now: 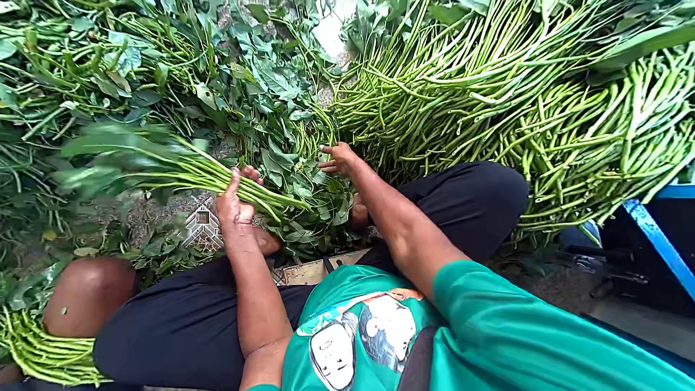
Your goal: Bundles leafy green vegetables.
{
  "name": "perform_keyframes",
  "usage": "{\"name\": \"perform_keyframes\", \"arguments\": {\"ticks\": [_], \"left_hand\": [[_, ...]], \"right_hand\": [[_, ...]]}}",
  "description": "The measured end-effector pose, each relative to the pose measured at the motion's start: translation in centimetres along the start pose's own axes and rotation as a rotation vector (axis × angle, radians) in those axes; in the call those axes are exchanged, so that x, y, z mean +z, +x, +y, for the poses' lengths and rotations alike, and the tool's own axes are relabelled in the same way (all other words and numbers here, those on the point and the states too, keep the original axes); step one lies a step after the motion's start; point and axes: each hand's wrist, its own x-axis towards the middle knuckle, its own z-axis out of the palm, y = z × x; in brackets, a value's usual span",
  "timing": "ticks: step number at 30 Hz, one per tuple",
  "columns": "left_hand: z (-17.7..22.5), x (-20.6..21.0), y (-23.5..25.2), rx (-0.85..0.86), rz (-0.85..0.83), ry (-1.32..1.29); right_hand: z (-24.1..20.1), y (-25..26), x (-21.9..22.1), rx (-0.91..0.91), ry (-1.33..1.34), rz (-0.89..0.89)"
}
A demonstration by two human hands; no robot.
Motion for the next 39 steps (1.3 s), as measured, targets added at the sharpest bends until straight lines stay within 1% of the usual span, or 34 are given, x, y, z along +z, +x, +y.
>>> {"name": "perform_keyframes", "arguments": {"ticks": [1,2,3,4,5,6,8,9,11,13,15,17,19,21,24,27,28,30,31,33,35,36,37,39], "left_hand": [[-0.2,0.2,-0.1,-0.048,0.005,-0.009],[-0.3,0.3,-0.2,-0.07,0.013,-0.004],[-0.5,0.2,-0.1,-0.071,0.016,0.015],[-0.7,0.2,0.1,-0.056,0.018,0.048],[-1.0,0.1,0.2,-0.03,0.019,0.099],[-1.2,0.1,0.3,-0.001,0.016,0.151],[-1.6,0.1,0.4,0.048,0.004,0.204],[-1.5,0.2,0.4,0.054,-0.014,0.211],[-1.2,0.4,0.5,0.04,-0.039,0.209],[-1.0,0.4,1.3,0.028,-0.004,0.175],[-1.1,0.1,1.8,-0.02,0.053,0.178],[-1.8,-0.5,2.2,-0.067,0.093,0.232],[-3.1,-1.2,2.5,-0.093,0.118,0.274],[-4.1,-1.5,2.6,-0.116,0.177,0.315],[-4.8,-1.7,2.7,-0.15,0.261,0.38],[-4.7,-2.1,2.8,-0.192,0.267,0.434],[-4.6,-2.2,2.7,-0.203,0.256,0.444],[-4.4,-2.0,2.5,-0.196,0.21,0.459],[-4.4,-1.8,2.4,-0.185,0.178,0.468],[-4.5,-1.5,2.2,-0.164,0.114,0.483],[-4.8,-1.4,2.2,-0.16,0.085,0.512],[-4.9,-1.5,2.2,-0.159,0.075,0.535],[-4.9,-1.6,2.2,-0.156,0.067,0.556],[-5.1,-1.5,2.4,-0.146,0.083,0.584]], "right_hand": [[-0.6,0.8,0.6,0.05,0.199,0.029],[-0.7,1.2,1.1,0.074,0.34,0.059],[-0.7,1.7,1.6,0.075,0.413,0.086],[-0.6,2.1,2.0,0.058,0.404,0.11],[-0.5,2.3,2.3,0.024,0.311,0.139],[-0.4,2.3,2.7,-0.035,0.138,0.168],[-0.3,1.5,3.0,-0.195,-0.306,0.188],[-0.3,0.6,3.0,-0.287,-0.503,0.178],[0.4,-1.3,3.1,-0.477,-0.75,0.112],[1.9,-3.3,3.4,-0.631,-0.859,0.006],[3.5,-5.6,3.8,-0.715,-0.945,-0.097],[4.8,-6.8,4.5,-0.768,-1.051,-0.172],[6.1,-7.2,5.2,-0.808,-1.139,-0.245],[6.9,-8.3,5.9,-0.801,-1.198,-0.315],[8.1,-9.9,6.3,-0.797,-1.244,-0.357],[8.5,-9.6,5.7,-0.845,-1.187,-0.425],[8.4,-9.3,5.6,-0.827,-1.144,-0.451],[7.4,-8.8,5.8,-0.696,-1.04,-0.496],[6.9,-8.5,6.1,-0.621,-0.943,-0.506],[6.3,-7.9,7.1,-0.422,-0.646,-0.507],[5.8,-7.2,8.4,-0.184,-0.315,-0.524],[5.6,-6.8,9.0,-0.101,-0.183,-0.533],[5.3,-6.6,9.7,-0.062,-0.084,-0.528],[4.7,-6.4,10.7,-0.053,0.077,-0.465]]}}
